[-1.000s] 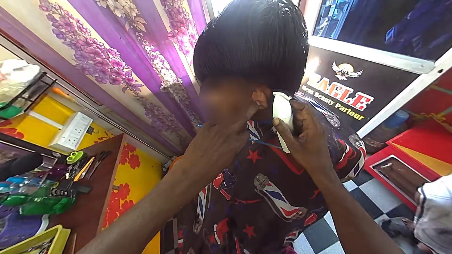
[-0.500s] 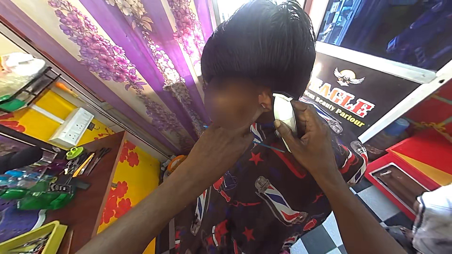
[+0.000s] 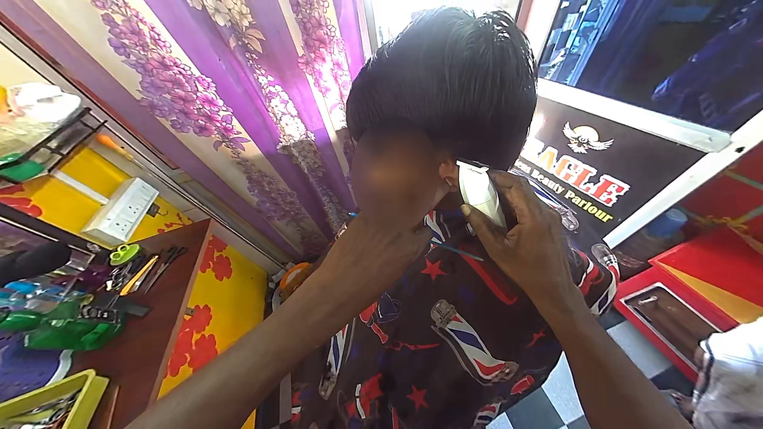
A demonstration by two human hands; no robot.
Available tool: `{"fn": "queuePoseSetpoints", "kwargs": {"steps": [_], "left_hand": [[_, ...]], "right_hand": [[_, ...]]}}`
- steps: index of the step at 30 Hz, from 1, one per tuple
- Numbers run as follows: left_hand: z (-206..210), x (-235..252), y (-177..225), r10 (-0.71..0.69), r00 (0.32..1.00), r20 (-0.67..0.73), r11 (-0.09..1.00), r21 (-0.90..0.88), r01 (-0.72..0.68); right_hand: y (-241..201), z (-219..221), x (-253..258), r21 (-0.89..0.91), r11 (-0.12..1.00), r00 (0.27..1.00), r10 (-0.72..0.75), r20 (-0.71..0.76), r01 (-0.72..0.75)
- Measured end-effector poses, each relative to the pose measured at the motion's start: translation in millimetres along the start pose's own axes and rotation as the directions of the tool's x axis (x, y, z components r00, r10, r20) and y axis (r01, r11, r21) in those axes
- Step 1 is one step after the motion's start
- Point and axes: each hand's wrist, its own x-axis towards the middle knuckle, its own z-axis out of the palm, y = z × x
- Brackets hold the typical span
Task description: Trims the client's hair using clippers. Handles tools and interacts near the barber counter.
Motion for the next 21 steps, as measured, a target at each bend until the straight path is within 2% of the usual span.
{"fn": "queuePoseSetpoints", "kwargs": {"steps": [8, 12, 14, 16, 17, 18, 19, 20, 21], "left_hand": [[1, 1, 0, -0.003, 1.0, 0.004, 1.0, -0.01, 0.003], [1, 0, -1, -0.009, 1.0, 0.01, 1.0, -0.016, 0.009], [3, 0, -2, 0.003, 1.0, -0.021, 1.0, -0.001, -0.003], [3, 0, -3, 0.006, 0.999, -0.046, 1.0, -0.007, -0.006], [3, 1, -3, 0.005, 0.999, -0.043, 1.0, -0.015, -0.006], [3, 1, -3, 0.004, 0.999, -0.041, 1.0, -0.026, -0.005], [4, 2, -3, 0.004, 0.999, -0.043, 0.999, -0.038, -0.005], [5, 2, -4, 0.01, 0.999, -0.042, 0.999, -0.044, -0.012], [4, 1, -7, 0.027, 0.999, -0.047, 0.998, -0.053, -0.029]], "right_hand": [[-3, 0, 5, -0.072, 0.994, 0.997, -0.078, 0.007, 0.078], [6, -1, -1, -0.065, 0.972, 0.974, -0.225, 0.026, 0.226], [13, -3, -9, 0.05, 0.955, 0.956, -0.293, -0.004, 0.293], [14, -5, -22, 0.326, 0.918, 0.973, -0.224, -0.049, 0.228], [12, -5, -30, 0.514, 0.846, 0.99, -0.125, -0.066, 0.141], [9, -4, -40, 0.711, 0.702, 0.998, 0.011, -0.063, 0.037], [4, -3, -49, 0.875, 0.481, 0.987, 0.16, -0.023, -0.057], [-2, -4, -57, 0.964, 0.236, 0.958, 0.283, 0.051, -0.121], [-6, -5, -64, 0.988, 0.032, 0.928, 0.348, 0.133, -0.154]]}}
